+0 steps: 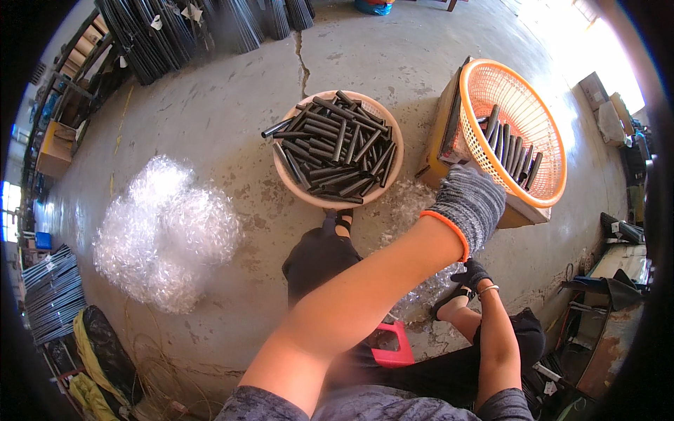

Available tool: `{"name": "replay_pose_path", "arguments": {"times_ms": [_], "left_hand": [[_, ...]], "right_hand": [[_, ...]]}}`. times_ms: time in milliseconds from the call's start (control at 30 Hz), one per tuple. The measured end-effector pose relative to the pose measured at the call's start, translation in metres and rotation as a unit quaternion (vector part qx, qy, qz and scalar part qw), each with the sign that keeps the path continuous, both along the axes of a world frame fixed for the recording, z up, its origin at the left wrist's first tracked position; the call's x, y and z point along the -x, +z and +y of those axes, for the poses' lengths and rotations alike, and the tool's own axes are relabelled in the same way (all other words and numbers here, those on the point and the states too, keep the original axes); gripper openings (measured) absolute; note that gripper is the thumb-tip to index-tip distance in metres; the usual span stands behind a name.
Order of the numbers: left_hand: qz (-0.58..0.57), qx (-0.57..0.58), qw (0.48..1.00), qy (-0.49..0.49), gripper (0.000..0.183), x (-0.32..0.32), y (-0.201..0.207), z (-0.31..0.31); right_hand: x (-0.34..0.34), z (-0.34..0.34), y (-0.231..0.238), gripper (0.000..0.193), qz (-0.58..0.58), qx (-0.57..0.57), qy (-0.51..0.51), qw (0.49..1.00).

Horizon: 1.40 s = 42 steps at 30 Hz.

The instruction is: The person picks up metal tubes from an orange basket and places them into a bucket. Then, the person uses a tool to scrape the inside edges of the ends of the tubes.

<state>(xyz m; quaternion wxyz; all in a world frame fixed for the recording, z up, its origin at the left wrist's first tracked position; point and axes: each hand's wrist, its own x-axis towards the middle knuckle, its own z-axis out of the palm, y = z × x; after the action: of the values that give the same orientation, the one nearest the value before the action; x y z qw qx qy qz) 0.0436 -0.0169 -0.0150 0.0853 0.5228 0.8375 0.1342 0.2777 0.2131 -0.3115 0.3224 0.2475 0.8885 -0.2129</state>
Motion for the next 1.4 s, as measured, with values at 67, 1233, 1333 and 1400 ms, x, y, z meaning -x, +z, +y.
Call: {"name": "replay_pose_path", "arguments": {"times_ms": [67, 1233, 1333, 1400], "left_hand": [[-0.006, 0.004, 1.0, -0.001, 0.023, 0.0, 0.001, 0.0], [-0.026, 0.012, 1.0, 0.003, 0.021, 0.007, 0.004, -0.016], [-0.006, 0.013, 1.0, 0.014, 0.021, 0.004, -0.001, -0.012], [-0.016, 0.029, 0.999, 0.011, 0.022, 0.004, -0.003, -0.014]], "right_hand": [[0.004, 0.003, 0.002, 0.089, 0.013, 0.268, -0.286, 0.92], [0.053, -0.073, 0.156, 0.063, 0.146, -0.064, 0.15, 0.976], [0.059, -0.093, 0.192, 0.081, 0.094, 0.042, 0.205, 0.973], [0.065, -0.107, 0.21, 0.08, 0.037, 0.092, 0.247, 0.964]]}}
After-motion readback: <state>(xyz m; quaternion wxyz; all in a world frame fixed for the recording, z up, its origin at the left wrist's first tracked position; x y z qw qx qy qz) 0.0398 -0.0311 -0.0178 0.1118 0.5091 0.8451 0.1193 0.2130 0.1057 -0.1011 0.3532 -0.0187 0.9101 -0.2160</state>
